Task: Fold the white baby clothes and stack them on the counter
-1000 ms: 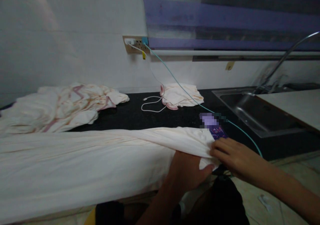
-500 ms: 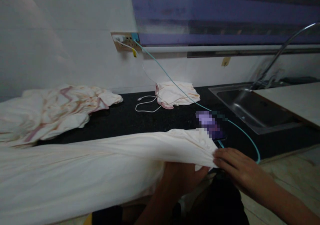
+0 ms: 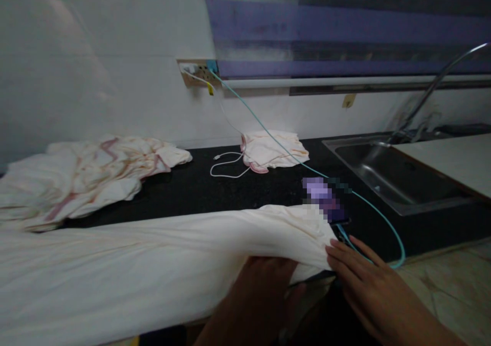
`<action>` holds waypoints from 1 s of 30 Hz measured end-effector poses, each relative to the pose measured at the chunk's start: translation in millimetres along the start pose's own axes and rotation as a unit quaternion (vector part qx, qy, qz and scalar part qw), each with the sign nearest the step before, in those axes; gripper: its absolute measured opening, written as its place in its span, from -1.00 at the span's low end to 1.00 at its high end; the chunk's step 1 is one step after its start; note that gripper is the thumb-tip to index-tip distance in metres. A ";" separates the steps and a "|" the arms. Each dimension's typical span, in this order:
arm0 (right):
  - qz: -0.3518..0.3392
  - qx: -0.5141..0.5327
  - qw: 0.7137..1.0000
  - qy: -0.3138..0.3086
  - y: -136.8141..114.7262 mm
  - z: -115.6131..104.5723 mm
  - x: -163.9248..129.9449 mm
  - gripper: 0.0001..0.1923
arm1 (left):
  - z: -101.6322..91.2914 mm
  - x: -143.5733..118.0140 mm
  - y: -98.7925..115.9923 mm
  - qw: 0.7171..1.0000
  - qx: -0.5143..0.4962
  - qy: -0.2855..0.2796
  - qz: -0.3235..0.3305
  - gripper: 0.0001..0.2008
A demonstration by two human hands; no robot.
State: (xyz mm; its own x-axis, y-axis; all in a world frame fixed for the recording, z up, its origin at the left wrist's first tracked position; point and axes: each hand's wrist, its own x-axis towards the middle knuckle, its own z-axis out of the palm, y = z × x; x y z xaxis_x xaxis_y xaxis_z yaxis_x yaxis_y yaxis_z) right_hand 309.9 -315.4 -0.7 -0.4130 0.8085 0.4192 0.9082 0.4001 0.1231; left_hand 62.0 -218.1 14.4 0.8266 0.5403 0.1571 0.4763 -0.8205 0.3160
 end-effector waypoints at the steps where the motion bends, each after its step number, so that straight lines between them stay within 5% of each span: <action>1: -0.002 -0.001 1.000 0.000 0.3 0.4 1.5 -0.42 | -3.7 -6.9 -0.1 1.000 -0.015 0.009 -0.005 -0.75; 4: 0.018 -0.008 1.000 -0.004 0.5 5.0 7.4 -0.33 | -12.0 -22.8 -12.1 0.999 -0.014 0.040 -0.017 -0.84; 8: 0.069 -0.010 0.997 -0.026 -4.5 9.4 17.9 -0.28 | -9.5 -26.3 -48.4 0.990 0.046 0.129 -0.014 -0.71; 11: 0.091 -0.018 0.996 -0.017 -17.9 3.7 32.2 -0.37 | 1.2 -21.6 -68.6 0.990 0.058 0.130 -0.015 -0.83; 17: 0.136 0.120 0.983 -0.002 -59.0 -8.4 102.8 -0.63 | 6.0 -20.4 -65.3 0.971 0.095 0.215 0.034 -0.82; 22: 0.211 0.216 0.953 -0.024 -47.1 27.5 156.0 -0.63 | -8.4 -21.0 -54.7 0.980 0.128 0.150 0.008 -0.79; 26: 0.265 0.228 0.937 -0.005 -18.2 68.8 160.8 -0.55 | -17.8 -20.3 -45.7 0.985 0.152 0.083 -0.003 -0.80; 30: 0.258 0.205 0.944 0.010 -4.9 91.2 155.0 -0.56 | -5.5 -22.7 -30.6 0.988 0.148 -0.028 -0.027 -0.77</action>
State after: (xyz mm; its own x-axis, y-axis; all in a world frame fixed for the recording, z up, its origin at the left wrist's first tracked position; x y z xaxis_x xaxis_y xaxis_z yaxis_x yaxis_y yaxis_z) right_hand 235.3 -152.7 -18.4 0.0828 0.9344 0.3465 0.8838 0.0918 -0.4587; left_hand 27.0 -204.3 6.3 0.8089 0.5806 0.0931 0.5803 -0.8137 0.0331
